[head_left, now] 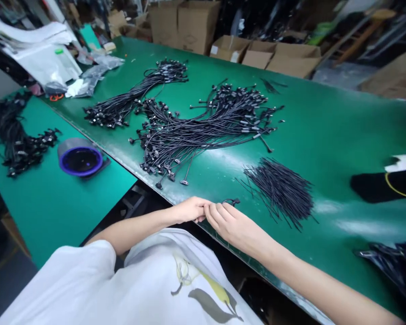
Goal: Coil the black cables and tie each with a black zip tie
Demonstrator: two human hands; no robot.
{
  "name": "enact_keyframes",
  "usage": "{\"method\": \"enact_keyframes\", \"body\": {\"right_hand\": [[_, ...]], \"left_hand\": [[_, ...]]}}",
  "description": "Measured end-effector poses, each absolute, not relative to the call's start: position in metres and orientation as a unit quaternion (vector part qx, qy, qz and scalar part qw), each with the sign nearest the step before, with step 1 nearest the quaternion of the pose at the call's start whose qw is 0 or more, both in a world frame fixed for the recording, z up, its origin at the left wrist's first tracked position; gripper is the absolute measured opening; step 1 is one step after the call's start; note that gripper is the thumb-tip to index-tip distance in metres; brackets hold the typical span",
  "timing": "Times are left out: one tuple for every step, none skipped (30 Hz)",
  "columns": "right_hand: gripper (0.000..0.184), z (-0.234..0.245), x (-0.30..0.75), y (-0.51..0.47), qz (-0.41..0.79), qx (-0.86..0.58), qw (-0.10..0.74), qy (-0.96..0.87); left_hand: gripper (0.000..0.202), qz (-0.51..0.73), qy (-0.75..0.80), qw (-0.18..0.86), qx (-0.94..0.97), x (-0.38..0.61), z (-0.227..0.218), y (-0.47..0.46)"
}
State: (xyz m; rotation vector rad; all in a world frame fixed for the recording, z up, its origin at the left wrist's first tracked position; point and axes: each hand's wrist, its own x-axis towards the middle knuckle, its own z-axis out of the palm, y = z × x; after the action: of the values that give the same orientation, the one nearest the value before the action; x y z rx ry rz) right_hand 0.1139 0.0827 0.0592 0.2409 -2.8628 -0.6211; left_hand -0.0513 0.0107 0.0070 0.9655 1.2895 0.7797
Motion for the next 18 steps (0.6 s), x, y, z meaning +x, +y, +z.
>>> {"method": "enact_keyframes", "body": {"right_hand": [[0.034,0.062,0.113,0.081,-0.231,0.088,0.085,-0.965],[0.034,0.065,0.112,0.079,-0.252,0.096,0.067,-0.961],[0.033,0.068,0.112,0.077,-0.273,0.104,0.050,-0.955],[0.034,0.070,0.111,0.076,-0.292,0.112,0.036,-0.949],[0.034,0.071,0.111,0.075,-0.307,0.120,0.026,-0.944],[0.036,0.072,0.111,0.075,-0.317,0.126,0.019,-0.940],[0.036,0.072,0.111,0.074,-0.319,0.130,0.017,-0.939],[0.036,0.071,0.110,0.074,-0.313,0.130,0.019,-0.941],[0.036,0.070,0.110,0.075,-0.300,0.128,0.025,-0.945],[0.036,0.069,0.109,0.075,-0.285,0.123,0.030,-0.950],[0.036,0.068,0.109,0.076,-0.272,0.117,0.034,-0.954],[0.035,0.067,0.108,0.078,-0.264,0.106,0.039,-0.958],[0.034,0.066,0.107,0.080,-0.258,0.093,0.046,-0.961],[0.033,0.065,0.106,0.083,-0.252,0.077,0.056,-0.963],[0.031,0.065,0.105,0.087,-0.243,0.058,0.071,-0.966],[0.029,0.064,0.104,0.091,-0.227,0.034,0.092,-0.969],[0.027,0.063,0.102,0.095,-0.203,0.005,0.116,-0.972],[0.025,0.062,0.099,0.099,-0.174,-0.031,0.141,-0.974]], "left_hand": [[0.030,0.355,0.546,0.648,0.394,-0.051,0.005,0.010],[0.031,0.369,0.530,0.668,0.370,-0.050,0.004,0.010],[0.034,0.382,0.517,0.682,0.348,-0.050,0.003,0.010],[0.038,0.392,0.508,0.692,0.332,-0.050,0.003,0.010],[0.041,0.397,0.505,0.695,0.324,-0.050,0.003,0.010],[0.042,0.398,0.504,0.697,0.320,-0.050,0.004,0.011],[0.042,0.397,0.503,0.698,0.319,-0.051,0.004,0.011],[0.041,0.392,0.502,0.700,0.322,-0.051,0.005,0.011],[0.039,0.386,0.502,0.700,0.330,-0.051,0.005,0.011],[0.036,0.380,0.504,0.698,0.339,-0.051,0.006,0.011],[0.034,0.378,0.510,0.690,0.349,-0.049,0.008,0.010],[0.033,0.377,0.519,0.678,0.358,-0.048,0.009,0.009],[0.035,0.379,0.532,0.663,0.366,-0.046,0.012,0.008],[0.038,0.382,0.545,0.643,0.379,-0.044,0.015,0.007],[0.042,0.387,0.560,0.616,0.397,-0.041,0.018,0.006],[0.047,0.393,0.574,0.582,0.420,-0.039,0.021,0.006],[0.052,0.401,0.588,0.546,0.443,-0.038,0.023,0.006],[0.056,0.409,0.599,0.510,0.463,-0.037,0.026,0.008]]}}
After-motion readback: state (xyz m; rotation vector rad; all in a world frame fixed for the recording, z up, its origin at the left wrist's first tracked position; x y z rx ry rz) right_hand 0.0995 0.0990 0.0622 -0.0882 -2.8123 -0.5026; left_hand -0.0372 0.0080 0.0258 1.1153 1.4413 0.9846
